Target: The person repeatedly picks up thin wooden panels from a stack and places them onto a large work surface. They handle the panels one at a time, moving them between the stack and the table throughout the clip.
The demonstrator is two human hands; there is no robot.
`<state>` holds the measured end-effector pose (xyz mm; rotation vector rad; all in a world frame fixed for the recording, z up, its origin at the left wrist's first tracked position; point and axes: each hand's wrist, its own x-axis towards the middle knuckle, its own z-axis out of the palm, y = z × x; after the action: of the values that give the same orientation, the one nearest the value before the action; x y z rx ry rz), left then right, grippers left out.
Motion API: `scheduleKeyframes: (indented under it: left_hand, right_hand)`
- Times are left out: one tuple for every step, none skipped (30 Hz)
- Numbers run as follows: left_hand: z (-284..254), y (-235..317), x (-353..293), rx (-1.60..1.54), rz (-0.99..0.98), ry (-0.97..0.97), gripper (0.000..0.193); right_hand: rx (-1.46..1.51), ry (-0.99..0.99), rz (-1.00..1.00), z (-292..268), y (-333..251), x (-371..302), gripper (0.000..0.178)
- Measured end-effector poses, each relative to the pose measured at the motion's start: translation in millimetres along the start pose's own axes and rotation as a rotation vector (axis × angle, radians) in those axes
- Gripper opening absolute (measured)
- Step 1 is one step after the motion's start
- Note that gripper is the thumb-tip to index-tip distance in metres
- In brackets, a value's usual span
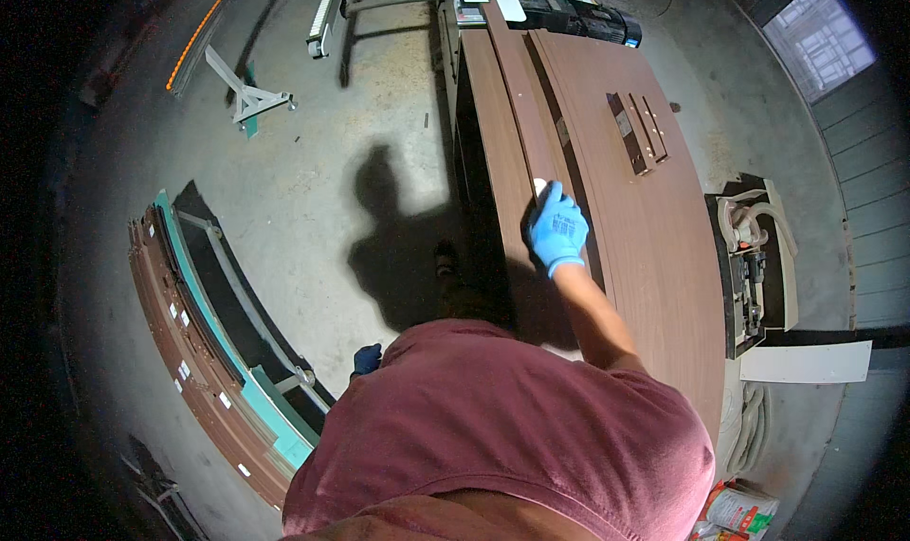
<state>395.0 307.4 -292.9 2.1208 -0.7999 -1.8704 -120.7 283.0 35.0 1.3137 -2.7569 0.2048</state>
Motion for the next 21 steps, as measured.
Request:
scheduleKeyframes:
  left_hand:
    - [-0.3,-4.0,-0.7,-0.039,0.003,0.004,0.036]
    - [2.1,-2.3,0.0,-0.068,0.011,-0.002,0.036]
    - [2.2,-2.2,0.8,-0.059,0.006,-0.021,0.036]
    - [3.1,-3.5,0.0,-0.060,0.007,-0.017,0.037]
    - [3.7,-3.6,0.0,-0.057,0.009,-0.017,0.037]
    - [3.9,-2.6,-0.2,-0.052,0.010,-0.018,0.038]
    - [4.5,-3.4,-0.3,-0.040,0.019,-0.011,0.040]
    - [4.3,-4.3,-0.3,-0.036,0.030,-0.019,0.040]
    - [3.4,-1.6,-0.7,-0.023,0.044,-0.029,0.040]
    - [3.7,0.4,-1.0,-0.011,0.057,-0.038,0.041]
    - [6.2,0.4,-2.4,-0.033,0.000,-0.011,0.038]
    - [2.8,5.2,-0.9,0.051,0.030,-0.053,0.038]
    - [2.9,4.8,-0.4,0.014,0.033,-0.041,0.038]
    - [4.0,4.1,0.2,-0.023,0.037,-0.030,0.039]
    - [3.6,4.3,1.4,-0.033,0.042,-0.010,0.039]
    - [3.8,3.8,2.9,-0.046,0.048,0.013,0.040]
    - [3.4,1.9,3.4,-0.058,0.050,0.035,0.040]
    - [2.9,1.5,2.8,-0.093,0.038,0.032,0.040]
    - [-0.7,-3.0,3.3,-0.095,0.056,0.034,0.041]
    - [-4.2,-5.8,5.0,-0.096,0.074,0.037,0.042]
    - [-2.4,-8.7,4.1,-0.098,0.051,0.029,0.043]
  right_hand:
    - [-0.005,-0.047,-0.025,-12.0,0.9,-19.1,0.047]
    - [-0.049,-0.098,-0.016,-12.2,13.4,-36.3,0.050]
    - [-0.041,-0.152,-0.038,-21.1,22.3,-55.4,0.049]
    - [-0.027,-0.185,-0.039,-27.9,29.4,-73.7,0.047]
    - [-0.073,-0.251,-0.030,-35.8,34.6,-91.8,0.045]
    - [-0.089,-0.363,-0.018,-44.1,43.9,-106.3,0.044]
    - [-0.088,-0.462,-0.032,-48.2,50.1,-115.8,0.046]
    - [-0.088,-0.561,-0.046,-51.2,57.3,-123.3,0.047]
    - [-0.090,-0.563,-0.059,-56.3,58.3,-124.0,0.056]
    - [-0.093,-0.566,-0.072,-62.3,59.0,-124.3,0.066]
    - [-0.064,-0.522,-0.069,-67.8,58.7,-117.8,0.071]
    - [-0.030,-0.476,-0.065,-79.0,48.4,-109.3,0.076]
    - [0.039,-0.227,-0.179,-68.6,42.9,-102.6,0.082]
    - [0.124,-0.152,-0.189,-60.2,36.7,-91.5,0.078]
    - [0.096,-0.019,-0.226,-35.7,32.9,-79.2,0.076]
    - [0.069,0.114,-0.265,-13.5,28.1,-67.4,0.074]
    - [0.013,0.087,-0.221,-6.0,18.5,-60.0,0.070]
    - [-0.045,0.061,-0.168,-1.9,10.5,-54.7,0.065]
    - [-0.073,0.015,-0.117,-8.2,2.2,-49.9,0.056]
    - [-0.043,0.017,-0.122,-11.4,1.0,-45.6,0.055]
    - [-0.026,-0.025,-0.054,-13.7,4.0,-40.1,0.057]
